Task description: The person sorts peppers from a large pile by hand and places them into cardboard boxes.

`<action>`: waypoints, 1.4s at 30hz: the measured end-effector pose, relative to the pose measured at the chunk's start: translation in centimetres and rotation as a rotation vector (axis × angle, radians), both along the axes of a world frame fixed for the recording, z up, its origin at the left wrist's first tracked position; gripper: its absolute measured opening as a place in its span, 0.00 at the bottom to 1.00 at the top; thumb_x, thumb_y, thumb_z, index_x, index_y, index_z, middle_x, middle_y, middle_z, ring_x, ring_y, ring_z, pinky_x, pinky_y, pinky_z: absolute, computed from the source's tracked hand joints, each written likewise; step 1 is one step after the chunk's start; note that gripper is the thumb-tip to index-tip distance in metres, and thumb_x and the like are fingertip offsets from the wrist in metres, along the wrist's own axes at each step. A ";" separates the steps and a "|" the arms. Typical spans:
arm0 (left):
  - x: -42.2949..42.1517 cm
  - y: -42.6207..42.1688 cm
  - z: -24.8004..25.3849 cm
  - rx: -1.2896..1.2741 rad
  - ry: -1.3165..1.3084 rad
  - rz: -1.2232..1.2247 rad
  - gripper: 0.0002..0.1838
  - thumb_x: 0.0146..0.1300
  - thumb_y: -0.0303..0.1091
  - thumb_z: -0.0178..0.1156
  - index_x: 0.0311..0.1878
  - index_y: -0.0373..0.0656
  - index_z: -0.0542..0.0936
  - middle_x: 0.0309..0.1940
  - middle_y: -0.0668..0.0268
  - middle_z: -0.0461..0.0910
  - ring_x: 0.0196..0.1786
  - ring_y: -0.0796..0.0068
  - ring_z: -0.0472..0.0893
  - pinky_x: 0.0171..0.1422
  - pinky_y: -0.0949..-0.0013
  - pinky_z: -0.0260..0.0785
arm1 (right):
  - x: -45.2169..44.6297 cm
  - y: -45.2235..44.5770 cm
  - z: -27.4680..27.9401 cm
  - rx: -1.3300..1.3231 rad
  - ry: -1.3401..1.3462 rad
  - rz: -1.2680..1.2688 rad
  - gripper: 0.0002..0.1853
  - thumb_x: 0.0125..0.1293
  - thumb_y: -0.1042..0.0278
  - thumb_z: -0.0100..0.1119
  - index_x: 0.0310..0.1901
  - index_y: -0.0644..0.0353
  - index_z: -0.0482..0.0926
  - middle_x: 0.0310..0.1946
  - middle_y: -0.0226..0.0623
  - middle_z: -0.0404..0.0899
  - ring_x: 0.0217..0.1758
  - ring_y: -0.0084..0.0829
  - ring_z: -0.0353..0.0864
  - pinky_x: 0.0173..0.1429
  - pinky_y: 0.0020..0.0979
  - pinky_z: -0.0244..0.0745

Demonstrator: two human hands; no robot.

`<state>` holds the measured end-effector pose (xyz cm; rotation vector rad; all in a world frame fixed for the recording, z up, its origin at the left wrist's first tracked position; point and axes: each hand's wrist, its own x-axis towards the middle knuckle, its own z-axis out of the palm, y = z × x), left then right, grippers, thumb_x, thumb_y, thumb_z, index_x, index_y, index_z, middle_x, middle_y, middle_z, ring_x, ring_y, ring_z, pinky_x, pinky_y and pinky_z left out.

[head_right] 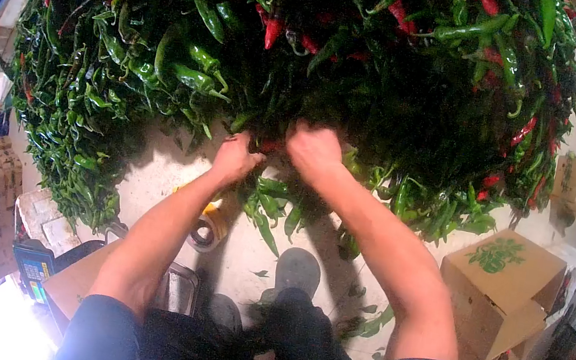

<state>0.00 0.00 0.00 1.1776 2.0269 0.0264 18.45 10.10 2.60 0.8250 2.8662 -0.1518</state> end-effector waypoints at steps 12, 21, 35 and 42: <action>1.6 -0.9 0.9 0.186 -0.013 -0.027 0.23 0.56 0.45 0.67 0.51 0.41 0.80 0.46 0.45 0.83 0.50 0.44 0.83 0.55 0.47 0.75 | 6.4 -0.3 4.7 -0.051 0.534 0.040 0.16 0.45 0.74 0.62 0.40 0.60 0.79 0.38 0.34 0.79 0.39 0.40 0.79 0.37 0.38 0.78; -2.5 -0.9 2.7 0.102 -0.381 -0.165 0.17 0.57 0.34 0.62 0.49 0.37 0.81 0.41 0.55 0.85 0.44 0.62 0.84 0.52 0.63 0.76 | 12.3 -3.6 11.6 -1.032 1.322 -1.189 0.09 0.75 0.64 0.56 0.46 0.60 0.79 0.44 0.38 0.86 0.38 0.25 0.82 0.52 0.31 0.77; -0.3 -3.0 0.5 0.151 0.112 -0.527 0.16 0.55 0.37 0.66 0.46 0.42 0.83 0.45 0.51 0.84 0.49 0.50 0.84 0.54 0.50 0.76 | 0.0 -0.7 5.7 -0.390 0.759 -0.529 0.22 0.57 0.70 0.66 0.55 0.56 0.79 0.44 0.50 0.84 0.46 0.47 0.85 0.50 0.41 0.80; -4.9 -2.4 7.9 -0.293 -0.739 -0.078 0.15 0.64 0.26 0.64 0.53 0.37 0.81 0.42 0.67 0.84 0.45 0.76 0.80 0.53 0.69 0.72 | -4.7 3.0 -2.5 -0.529 0.545 -0.571 0.26 0.55 0.65 0.61 0.58 0.59 0.79 0.40 0.55 0.84 0.47 0.51 0.84 0.52 0.45 0.79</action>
